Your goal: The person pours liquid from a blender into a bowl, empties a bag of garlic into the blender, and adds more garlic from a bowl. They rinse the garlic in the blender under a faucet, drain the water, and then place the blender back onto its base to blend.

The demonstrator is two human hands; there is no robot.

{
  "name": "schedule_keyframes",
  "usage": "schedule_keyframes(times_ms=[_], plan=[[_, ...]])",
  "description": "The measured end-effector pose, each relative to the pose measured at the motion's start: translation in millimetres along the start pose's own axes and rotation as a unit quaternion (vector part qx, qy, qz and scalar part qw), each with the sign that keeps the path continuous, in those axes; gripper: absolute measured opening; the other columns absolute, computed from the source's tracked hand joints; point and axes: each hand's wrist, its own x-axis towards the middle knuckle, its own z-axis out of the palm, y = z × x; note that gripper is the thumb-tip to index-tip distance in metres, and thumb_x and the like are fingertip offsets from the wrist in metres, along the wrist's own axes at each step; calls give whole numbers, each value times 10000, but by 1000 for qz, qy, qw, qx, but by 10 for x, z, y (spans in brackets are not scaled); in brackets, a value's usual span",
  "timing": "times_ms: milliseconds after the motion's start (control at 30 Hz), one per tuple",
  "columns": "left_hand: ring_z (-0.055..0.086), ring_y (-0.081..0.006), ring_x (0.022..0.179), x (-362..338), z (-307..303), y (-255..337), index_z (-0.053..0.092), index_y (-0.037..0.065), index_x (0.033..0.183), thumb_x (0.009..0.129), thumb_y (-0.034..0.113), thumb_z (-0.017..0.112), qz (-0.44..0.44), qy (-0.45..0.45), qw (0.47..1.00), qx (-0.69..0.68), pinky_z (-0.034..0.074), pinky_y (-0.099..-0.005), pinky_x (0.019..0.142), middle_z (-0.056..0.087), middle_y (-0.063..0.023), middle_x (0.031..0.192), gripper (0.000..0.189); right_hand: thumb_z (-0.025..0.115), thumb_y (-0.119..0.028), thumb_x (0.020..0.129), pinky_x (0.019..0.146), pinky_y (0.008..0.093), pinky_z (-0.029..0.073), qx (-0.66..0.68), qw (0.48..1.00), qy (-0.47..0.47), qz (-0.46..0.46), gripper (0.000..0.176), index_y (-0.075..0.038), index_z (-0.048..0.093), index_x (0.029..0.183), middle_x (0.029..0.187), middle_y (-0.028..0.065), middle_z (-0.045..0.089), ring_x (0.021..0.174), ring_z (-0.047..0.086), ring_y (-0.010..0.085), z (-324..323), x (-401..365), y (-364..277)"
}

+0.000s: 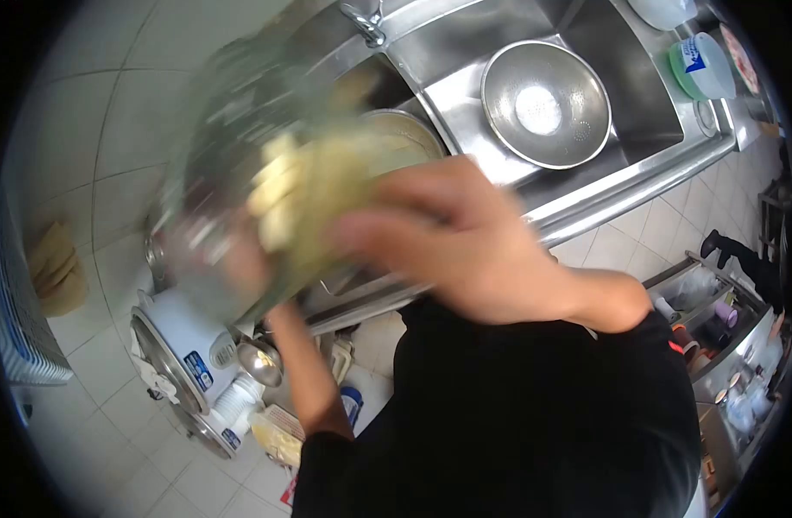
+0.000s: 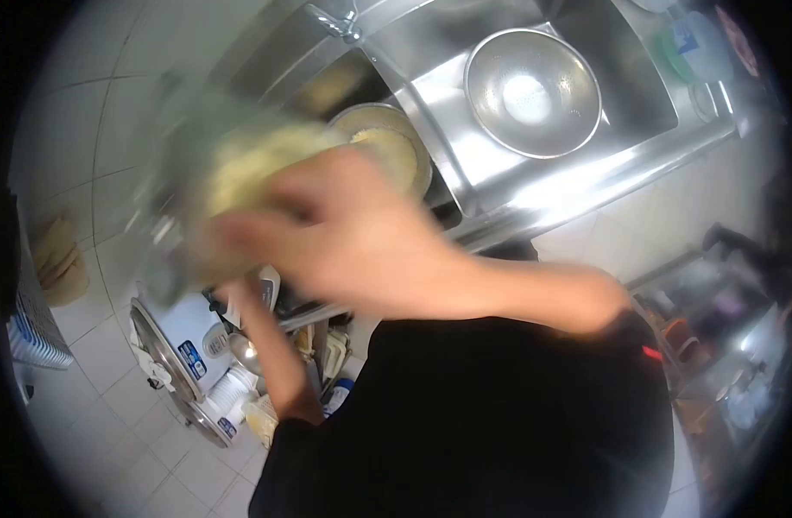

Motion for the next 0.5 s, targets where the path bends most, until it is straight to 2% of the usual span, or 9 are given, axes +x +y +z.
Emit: schedule_keyframes(times_ms=[33,67,100,133,200,367,433,467,500], plan=[[585,-235,1010,287,132,536,513,2,1238,802,78,562,23,-58,983,-170,445,-325,895,568,-119,1214,445,577,-236,863,508,272,408,22,988,56,141,265,11,670,841,695,58,637,593,537,91,-304,-141,-57],[594,-229,999,522,323,940,514,12,1248,800,40,547,37,-109,934,-337,447,-307,884,567,-116,1228,450,601,-248,858,541,253,413,21,984,111,138,261,3,669,884,687,20,628,601,515,71,-557,-227,-1],[584,-202,1011,739,687,1212,516,49,1265,910,257,501,131,-7,922,-364,457,-304,839,626,-99,1097,412,623,-271,847,566,248,417,-33,973,147,176,277,-2,674,892,691,16,622,608,507,74,-809,-298,211],[588,-199,1046,861,636,1565,424,37,1343,805,-101,438,76,-157,781,-599,452,-249,856,450,-143,1364,556,644,-298,831,551,255,407,-109,952,213,191,299,-4,676,873,663,6,604,594,490,69,-1002,-347,441],[591,-187,1027,1334,1104,1943,404,31,1353,802,-134,412,64,-218,709,-667,443,-238,870,424,-144,1384,576,655,-312,821,518,288,377,-216,929,226,200,324,12,663,812,585,12,557,542,454,87,-1456,-355,789],[608,-143,795,2212,1413,2817,469,31,1290,759,-163,364,31,80,807,-585,521,-285,768,523,-204,1252,575,641,-334,825,545,331,401,-286,908,204,229,359,25,659,826,586,93,582,529,496,156,-2130,-123,1296],[583,-194,1014,2561,1545,2732,435,91,1340,728,-170,344,29,-80,769,-634,440,-311,940,421,-171,1376,671,620,-385,834,586,363,435,-313,909,178,208,420,34,658,834,597,143,601,551,552,227,-2237,39,1496],[480,-233,1204,2650,1746,2578,470,116,1320,694,-168,349,230,62,871,-431,378,-329,1012,444,-158,1361,697,619,-386,844,529,318,402,-327,902,174,219,413,17,636,756,539,85,536,505,508,160,-2235,118,1648],[480,-233,1204,2737,1907,2468,470,116,1320,694,-168,349,227,61,872,-430,378,-329,1012,444,-158,1361,697,617,-388,854,472,274,369,-342,895,169,229,427,0,614,678,481,27,472,458,464,92,-2229,202,1756]])
